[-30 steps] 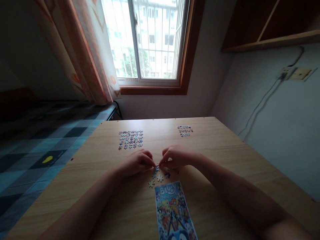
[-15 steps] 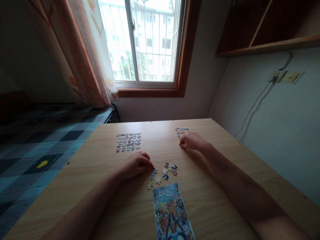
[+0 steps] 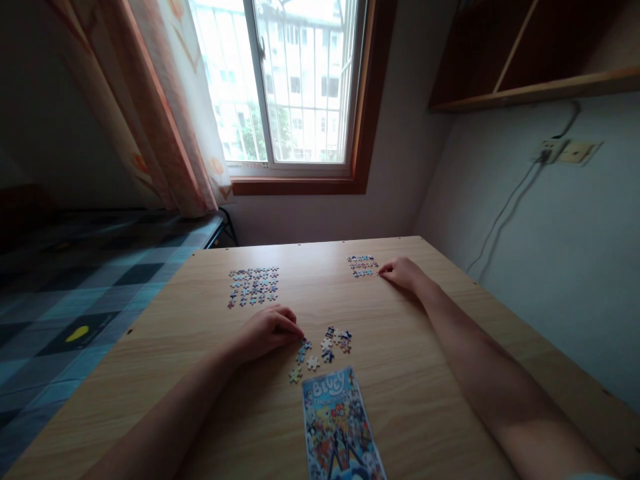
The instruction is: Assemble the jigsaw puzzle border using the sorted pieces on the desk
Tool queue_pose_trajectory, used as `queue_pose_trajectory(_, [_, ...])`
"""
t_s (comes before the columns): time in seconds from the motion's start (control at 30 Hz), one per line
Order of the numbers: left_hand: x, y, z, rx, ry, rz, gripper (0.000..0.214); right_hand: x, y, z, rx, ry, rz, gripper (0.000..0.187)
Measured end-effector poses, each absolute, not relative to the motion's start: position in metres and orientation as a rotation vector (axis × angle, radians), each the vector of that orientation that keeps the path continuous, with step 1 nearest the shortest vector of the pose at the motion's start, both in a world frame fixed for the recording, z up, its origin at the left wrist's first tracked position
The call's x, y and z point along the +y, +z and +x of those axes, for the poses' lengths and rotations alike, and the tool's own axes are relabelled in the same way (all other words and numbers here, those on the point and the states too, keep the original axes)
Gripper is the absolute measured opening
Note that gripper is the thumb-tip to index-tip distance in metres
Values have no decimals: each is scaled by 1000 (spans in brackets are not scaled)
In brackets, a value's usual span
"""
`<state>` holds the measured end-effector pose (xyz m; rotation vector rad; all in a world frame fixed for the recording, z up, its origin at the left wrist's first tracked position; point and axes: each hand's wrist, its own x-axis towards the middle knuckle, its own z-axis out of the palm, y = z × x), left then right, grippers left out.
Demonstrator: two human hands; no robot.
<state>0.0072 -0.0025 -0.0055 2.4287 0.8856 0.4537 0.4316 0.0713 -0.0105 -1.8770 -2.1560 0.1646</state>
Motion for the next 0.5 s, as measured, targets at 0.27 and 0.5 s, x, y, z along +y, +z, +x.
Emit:
queue_pose_trajectory(0.27, [-3, -4, 8, 896, 452, 2408, 14, 74, -22, 426, -2092, 134, -1780, 22])
queue_pose_trajectory(0.5, [-3, -3, 8, 898, 460, 2437, 15, 75, -25, 427, -2086, 121, -1718, 21])
